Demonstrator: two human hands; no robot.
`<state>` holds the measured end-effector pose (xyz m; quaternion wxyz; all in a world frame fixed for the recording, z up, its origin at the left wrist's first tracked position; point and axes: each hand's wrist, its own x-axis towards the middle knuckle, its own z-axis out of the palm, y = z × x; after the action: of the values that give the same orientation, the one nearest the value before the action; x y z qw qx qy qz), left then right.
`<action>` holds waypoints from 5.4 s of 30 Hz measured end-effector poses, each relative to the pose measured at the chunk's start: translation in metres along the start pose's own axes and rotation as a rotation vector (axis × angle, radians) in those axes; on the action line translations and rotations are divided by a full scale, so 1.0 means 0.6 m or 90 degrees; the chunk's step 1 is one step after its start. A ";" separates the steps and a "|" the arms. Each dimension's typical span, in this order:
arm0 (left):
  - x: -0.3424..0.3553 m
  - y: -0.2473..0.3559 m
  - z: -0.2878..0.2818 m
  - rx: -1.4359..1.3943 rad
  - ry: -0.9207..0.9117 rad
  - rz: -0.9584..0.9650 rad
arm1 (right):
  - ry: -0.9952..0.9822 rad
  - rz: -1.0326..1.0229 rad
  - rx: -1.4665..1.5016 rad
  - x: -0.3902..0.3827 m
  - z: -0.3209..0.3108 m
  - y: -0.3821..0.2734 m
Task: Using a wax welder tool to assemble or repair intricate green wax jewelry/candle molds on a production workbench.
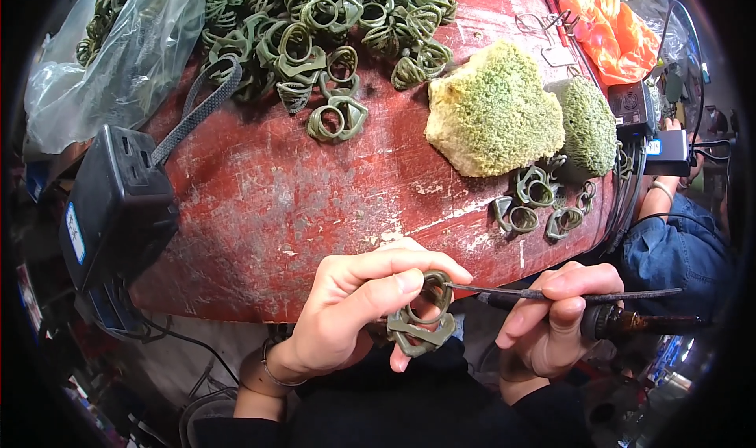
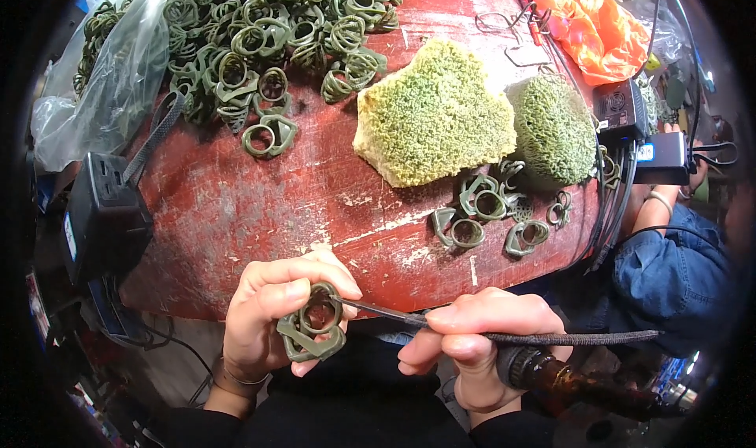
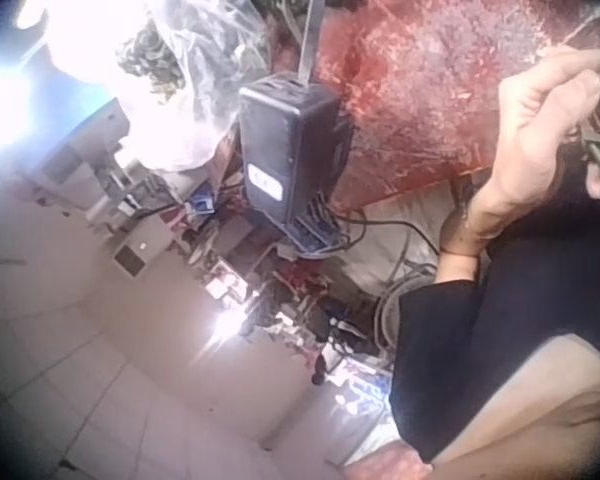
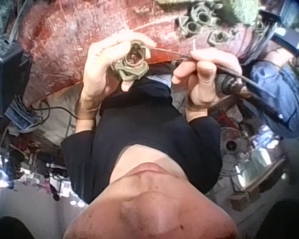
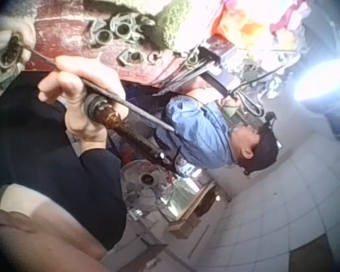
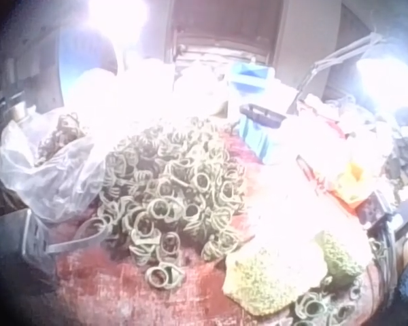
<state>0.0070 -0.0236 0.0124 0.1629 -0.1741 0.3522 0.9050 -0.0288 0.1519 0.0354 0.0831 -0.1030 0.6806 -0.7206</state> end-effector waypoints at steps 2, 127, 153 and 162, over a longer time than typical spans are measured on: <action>0.001 0.000 -0.004 0.004 -0.001 0.001 | 0.012 -0.001 -0.001 -0.001 0.002 0.003; -0.005 -0.012 -0.027 0.431 0.010 0.332 | -0.079 0.262 -0.062 -0.011 0.050 0.001; -0.008 -0.002 -0.030 0.095 -0.053 0.101 | -0.050 0.276 -0.005 -0.005 0.063 -0.014; -0.011 0.007 -0.039 0.073 -0.147 0.048 | -0.148 0.254 -0.052 -0.003 0.042 -0.013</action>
<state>0.0156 -0.0438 0.0012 0.1776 -0.0455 0.3885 0.9030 -0.0202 0.1285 0.0445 0.2977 -0.0520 0.7021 -0.6448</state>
